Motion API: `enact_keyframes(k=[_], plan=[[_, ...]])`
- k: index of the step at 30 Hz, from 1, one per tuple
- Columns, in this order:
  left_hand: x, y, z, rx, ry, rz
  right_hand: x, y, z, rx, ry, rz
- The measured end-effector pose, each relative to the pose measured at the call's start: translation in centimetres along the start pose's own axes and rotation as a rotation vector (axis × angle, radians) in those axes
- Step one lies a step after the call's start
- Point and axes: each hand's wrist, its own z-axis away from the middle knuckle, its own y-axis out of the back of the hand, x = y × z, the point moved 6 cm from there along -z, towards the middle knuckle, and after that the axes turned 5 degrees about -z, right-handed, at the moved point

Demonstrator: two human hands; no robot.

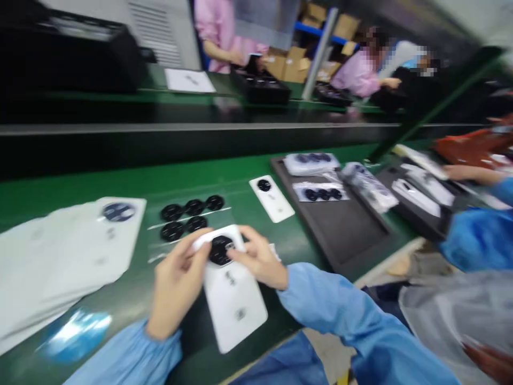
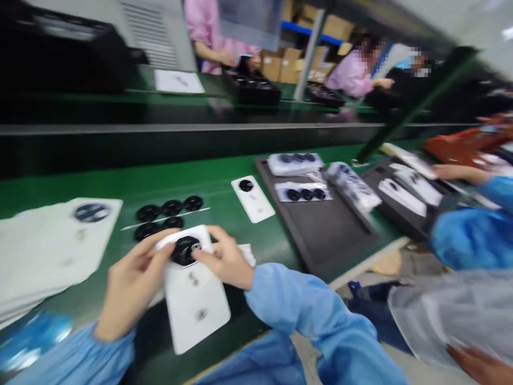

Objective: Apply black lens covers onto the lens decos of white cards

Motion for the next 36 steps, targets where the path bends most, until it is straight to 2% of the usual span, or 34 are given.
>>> enact_keyframes(k=[3, 6, 9, 15, 20, 26, 31, 34, 36], plan=[[0.3, -1.1, -0.3, -0.087, 0.037, 0.187, -1.3, 0.1, 0.6, 0.005, 0.034, 0.023], [0.1, -1.6, 0.1, -0.156, 0.047, 0.354, -2.3, 0.6, 1.0, 0.079, 0.125, 0.23], [0.2, -1.6, 0.7, -0.183, 0.046, 0.424, -2.2, 0.5, 1.6, 0.084, 0.169, 0.373], [0.4, -1.2, 1.1, -0.182, 0.051, 0.412, -1.6, 0.3, 1.9, 0.066, 0.176, 0.386], [0.2, -0.8, 1.2, -0.161, 0.079, 0.383, -1.5, 0.0, 1.7, 0.037, 0.12, 0.313], [0.5, -0.9, 0.9, -0.226, 0.13, 0.396, -1.7, 0.1, 2.1, 0.029, 0.035, 0.207], [0.9, -0.9, 1.1, -0.231, 0.096, 0.377, -2.4, -0.2, 2.9, 0.065, 0.018, 0.192], [1.2, -0.6, 1.3, -0.2, 0.047, 0.359, -2.4, -0.1, 3.3, 0.115, -0.014, 0.205], [1.4, -0.4, 1.5, -0.176, 0.011, 0.338, -2.2, -0.1, 3.4, 0.106, -0.011, 0.203]])
